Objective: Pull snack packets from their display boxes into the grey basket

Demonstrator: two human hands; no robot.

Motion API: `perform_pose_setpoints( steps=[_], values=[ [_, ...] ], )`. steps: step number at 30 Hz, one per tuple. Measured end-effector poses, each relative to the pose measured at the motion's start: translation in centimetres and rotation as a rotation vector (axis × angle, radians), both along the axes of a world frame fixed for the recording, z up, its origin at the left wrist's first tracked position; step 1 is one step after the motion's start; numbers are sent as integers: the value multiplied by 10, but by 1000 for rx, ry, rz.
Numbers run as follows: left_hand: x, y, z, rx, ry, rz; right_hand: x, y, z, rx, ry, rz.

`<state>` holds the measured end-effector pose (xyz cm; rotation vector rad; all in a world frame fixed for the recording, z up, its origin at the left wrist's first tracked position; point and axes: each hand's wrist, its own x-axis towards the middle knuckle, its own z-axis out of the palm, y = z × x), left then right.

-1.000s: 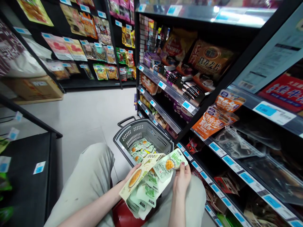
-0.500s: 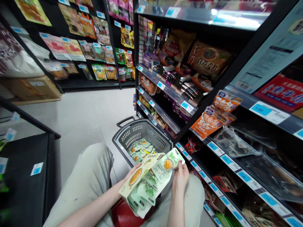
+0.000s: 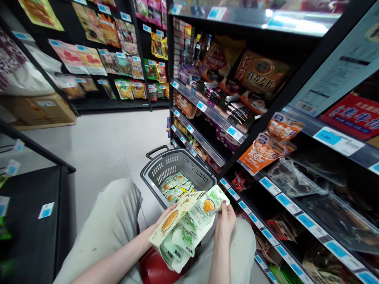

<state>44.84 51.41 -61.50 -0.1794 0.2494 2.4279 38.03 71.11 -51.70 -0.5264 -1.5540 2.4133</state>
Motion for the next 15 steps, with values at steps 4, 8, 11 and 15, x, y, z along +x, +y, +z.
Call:
perform_pose_setpoints(
  steps=[4, 8, 11, 15],
  values=[
    [0, 0, 2, 20, 25, -2, -1, 1, -1, 12, 5, -8],
    [1, 0, 4, 35, 42, -14, -1, 2, -3, 43, 9, -15],
    [1, 0, 4, 20, 25, -20, 0, 2, -3, 58, -1, -13],
    [-1, -1, 6, 22, 30, -29, -1, 1, -2, 41, -16, -32]
  ],
)
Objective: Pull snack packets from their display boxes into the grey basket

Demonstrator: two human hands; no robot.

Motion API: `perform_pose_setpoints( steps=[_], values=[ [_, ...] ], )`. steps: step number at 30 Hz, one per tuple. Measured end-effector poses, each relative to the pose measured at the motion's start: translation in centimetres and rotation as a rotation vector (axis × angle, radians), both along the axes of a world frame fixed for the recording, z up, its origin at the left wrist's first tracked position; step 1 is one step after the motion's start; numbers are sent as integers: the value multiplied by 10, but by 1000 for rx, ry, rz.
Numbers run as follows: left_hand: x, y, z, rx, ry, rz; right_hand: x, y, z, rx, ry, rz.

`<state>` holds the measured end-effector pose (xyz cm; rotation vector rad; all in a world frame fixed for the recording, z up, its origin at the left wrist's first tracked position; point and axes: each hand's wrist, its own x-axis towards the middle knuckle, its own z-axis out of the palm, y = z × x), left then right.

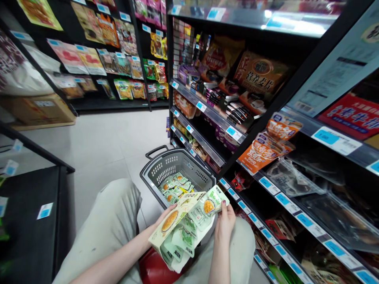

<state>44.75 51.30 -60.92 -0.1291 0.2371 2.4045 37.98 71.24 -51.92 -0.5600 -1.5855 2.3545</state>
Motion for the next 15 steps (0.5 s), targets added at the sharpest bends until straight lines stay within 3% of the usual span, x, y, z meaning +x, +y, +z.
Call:
perform_pose_setpoints(
  steps=[15],
  values=[
    [1, 0, 8, -11, 4, 10, 0, 1, 1, -15, -11, 5]
  ],
)
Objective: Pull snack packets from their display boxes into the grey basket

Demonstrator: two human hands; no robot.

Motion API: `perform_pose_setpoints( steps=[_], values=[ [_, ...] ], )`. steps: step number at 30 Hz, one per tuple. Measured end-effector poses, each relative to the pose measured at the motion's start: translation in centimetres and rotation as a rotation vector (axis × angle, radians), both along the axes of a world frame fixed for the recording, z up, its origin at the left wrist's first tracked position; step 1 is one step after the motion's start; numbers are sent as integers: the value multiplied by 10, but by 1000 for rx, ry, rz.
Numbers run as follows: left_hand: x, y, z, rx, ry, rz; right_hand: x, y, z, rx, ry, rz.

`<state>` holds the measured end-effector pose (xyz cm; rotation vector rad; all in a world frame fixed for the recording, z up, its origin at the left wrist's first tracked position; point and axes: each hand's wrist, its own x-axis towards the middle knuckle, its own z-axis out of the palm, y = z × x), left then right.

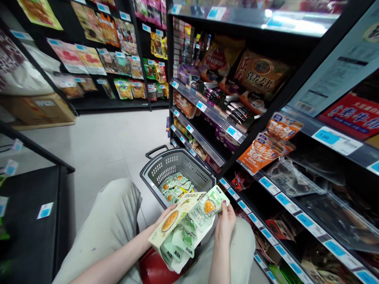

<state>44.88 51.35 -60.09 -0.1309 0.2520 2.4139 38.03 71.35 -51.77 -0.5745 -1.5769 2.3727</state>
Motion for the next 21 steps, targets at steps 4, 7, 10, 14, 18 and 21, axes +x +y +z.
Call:
perform_pose_setpoints(
  steps=[4, 7, 10, 14, 18, 21],
  values=[
    [1, 0, 3, -36, -4, -8, -1, 0, 0, 5, -5, 2],
    [1, 0, 4, -52, -11, -7, -1, 0, 0, -9, -8, 6],
    [0, 0, 5, -43, 0, -1, 0, 0, -1, 8, -5, 5],
    [0, 1, 5, -50, -4, 12, -1, 0, -1, -7, -17, -5],
    [1, 1, 5, -44, -9, 5, -1, -1, 2, -51, -23, -5],
    [1, 0, 3, -16, -3, 3, -1, -1, 2, -70, -27, -3]
  ],
)
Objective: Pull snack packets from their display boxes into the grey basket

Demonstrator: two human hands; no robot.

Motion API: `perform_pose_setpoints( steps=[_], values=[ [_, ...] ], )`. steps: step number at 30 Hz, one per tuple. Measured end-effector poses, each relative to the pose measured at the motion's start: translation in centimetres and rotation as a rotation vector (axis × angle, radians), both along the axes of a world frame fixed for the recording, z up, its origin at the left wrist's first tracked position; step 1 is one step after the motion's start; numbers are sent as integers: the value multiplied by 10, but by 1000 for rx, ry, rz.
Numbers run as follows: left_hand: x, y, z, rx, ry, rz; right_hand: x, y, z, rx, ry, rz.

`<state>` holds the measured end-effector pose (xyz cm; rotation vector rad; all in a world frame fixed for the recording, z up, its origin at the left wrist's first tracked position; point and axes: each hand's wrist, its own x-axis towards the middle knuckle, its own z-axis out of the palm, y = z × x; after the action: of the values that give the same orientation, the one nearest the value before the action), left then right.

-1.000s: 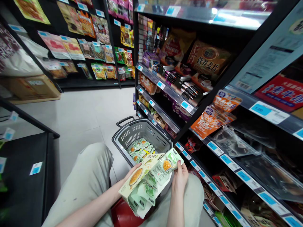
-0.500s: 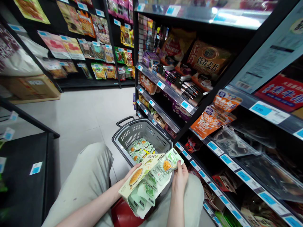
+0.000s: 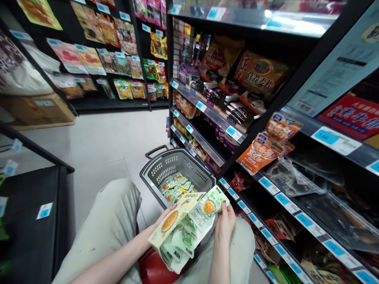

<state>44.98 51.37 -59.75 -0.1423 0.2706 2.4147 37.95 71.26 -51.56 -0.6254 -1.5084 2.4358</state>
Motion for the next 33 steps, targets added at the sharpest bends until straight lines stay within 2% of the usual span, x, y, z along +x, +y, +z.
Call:
perform_pose_setpoints(
  steps=[6, 15, 22, 27, 33],
  values=[
    [0, 0, 3, 4, 11, -3, 0, 2, -4, 115, 21, 8],
    [-1, 1, 5, -16, -37, -3, 0, 3, -5, 180, 31, 39],
    [0, 0, -4, 9, -54, -5, 2, 2, -3, 149, 34, 40],
    [0, 0, -4, 3, -60, 0, 2, 2, -3, 108, 31, 50],
    [-1, -1, -5, 35, -36, -12, 1, 3, -4, 135, 36, 48]
  ],
)
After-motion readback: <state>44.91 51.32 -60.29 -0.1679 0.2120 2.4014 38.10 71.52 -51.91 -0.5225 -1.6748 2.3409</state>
